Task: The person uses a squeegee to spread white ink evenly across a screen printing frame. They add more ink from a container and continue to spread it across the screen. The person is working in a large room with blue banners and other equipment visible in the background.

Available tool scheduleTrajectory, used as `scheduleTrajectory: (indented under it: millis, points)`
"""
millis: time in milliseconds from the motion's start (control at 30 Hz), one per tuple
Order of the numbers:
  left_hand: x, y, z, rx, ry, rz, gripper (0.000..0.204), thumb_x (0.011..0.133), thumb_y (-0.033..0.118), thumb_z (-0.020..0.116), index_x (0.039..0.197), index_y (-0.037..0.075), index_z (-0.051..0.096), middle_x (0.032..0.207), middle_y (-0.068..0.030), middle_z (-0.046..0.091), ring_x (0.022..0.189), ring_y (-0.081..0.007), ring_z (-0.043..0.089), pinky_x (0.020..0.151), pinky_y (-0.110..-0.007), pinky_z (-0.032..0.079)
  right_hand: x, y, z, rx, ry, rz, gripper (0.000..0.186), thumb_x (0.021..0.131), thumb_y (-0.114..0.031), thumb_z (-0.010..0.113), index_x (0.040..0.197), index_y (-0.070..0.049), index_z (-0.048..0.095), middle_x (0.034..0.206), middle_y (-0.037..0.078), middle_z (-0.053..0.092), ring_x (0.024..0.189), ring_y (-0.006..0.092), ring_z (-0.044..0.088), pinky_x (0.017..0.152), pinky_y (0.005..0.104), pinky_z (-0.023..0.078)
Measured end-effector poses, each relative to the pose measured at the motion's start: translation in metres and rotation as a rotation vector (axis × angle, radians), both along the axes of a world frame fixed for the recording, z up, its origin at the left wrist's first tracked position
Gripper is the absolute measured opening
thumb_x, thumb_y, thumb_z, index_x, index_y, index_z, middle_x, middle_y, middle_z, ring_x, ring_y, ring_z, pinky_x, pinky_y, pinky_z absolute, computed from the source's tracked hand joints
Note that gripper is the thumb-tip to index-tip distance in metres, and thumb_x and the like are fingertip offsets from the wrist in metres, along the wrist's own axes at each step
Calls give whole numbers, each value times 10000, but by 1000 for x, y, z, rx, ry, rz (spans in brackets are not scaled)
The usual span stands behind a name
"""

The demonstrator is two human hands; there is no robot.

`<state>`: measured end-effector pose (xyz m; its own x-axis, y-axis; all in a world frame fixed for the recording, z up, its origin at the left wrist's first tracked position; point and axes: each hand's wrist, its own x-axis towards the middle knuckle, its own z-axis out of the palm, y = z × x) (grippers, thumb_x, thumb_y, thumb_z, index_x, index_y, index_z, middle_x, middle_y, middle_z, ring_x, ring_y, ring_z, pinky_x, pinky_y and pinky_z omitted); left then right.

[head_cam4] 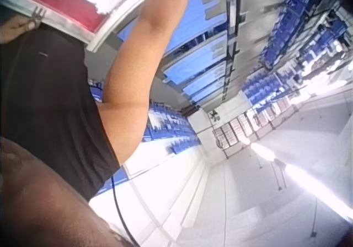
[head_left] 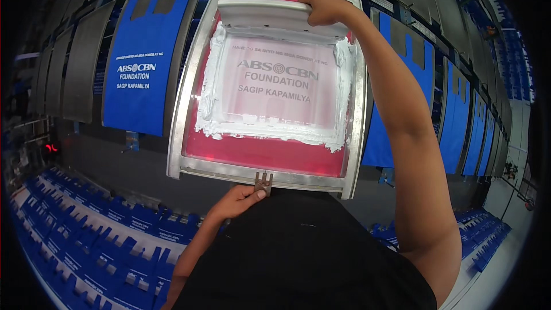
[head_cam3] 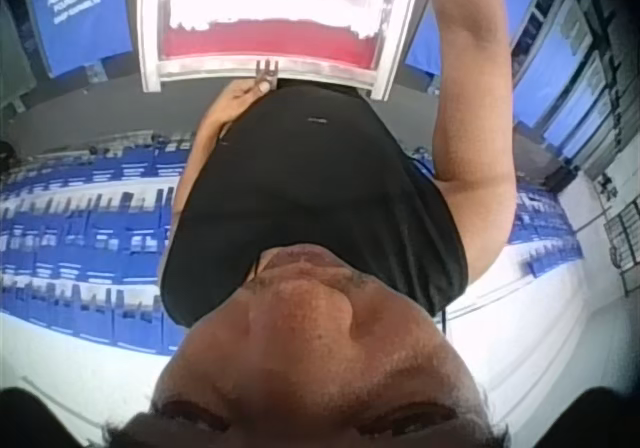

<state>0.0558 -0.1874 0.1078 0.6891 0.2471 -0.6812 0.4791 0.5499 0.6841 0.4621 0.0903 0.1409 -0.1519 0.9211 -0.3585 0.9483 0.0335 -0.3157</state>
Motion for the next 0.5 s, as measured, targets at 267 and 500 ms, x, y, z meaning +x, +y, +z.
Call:
scheduleTrajectory:
  millis: [267,500]
  points:
    - [0,-5,-24,47,-188,24,387,998,350,519,910,4,666,783,35,602,763,-34,509,707,-223,435,-15,-16,4,-18,-47,-52,554,656,-54,563,1206,-88,627,1088,175,665,1031,331,621,884,385,495]
    - [1,3,-33,0,-214,-108,391,999,360,500,851,37,665,784,4,616,746,-84,541,704,-248,452,-46,-54,-6,29,-156,-111,515,668,-23,564,1174,-94,627,1084,186,659,1037,366,607,878,433,488]
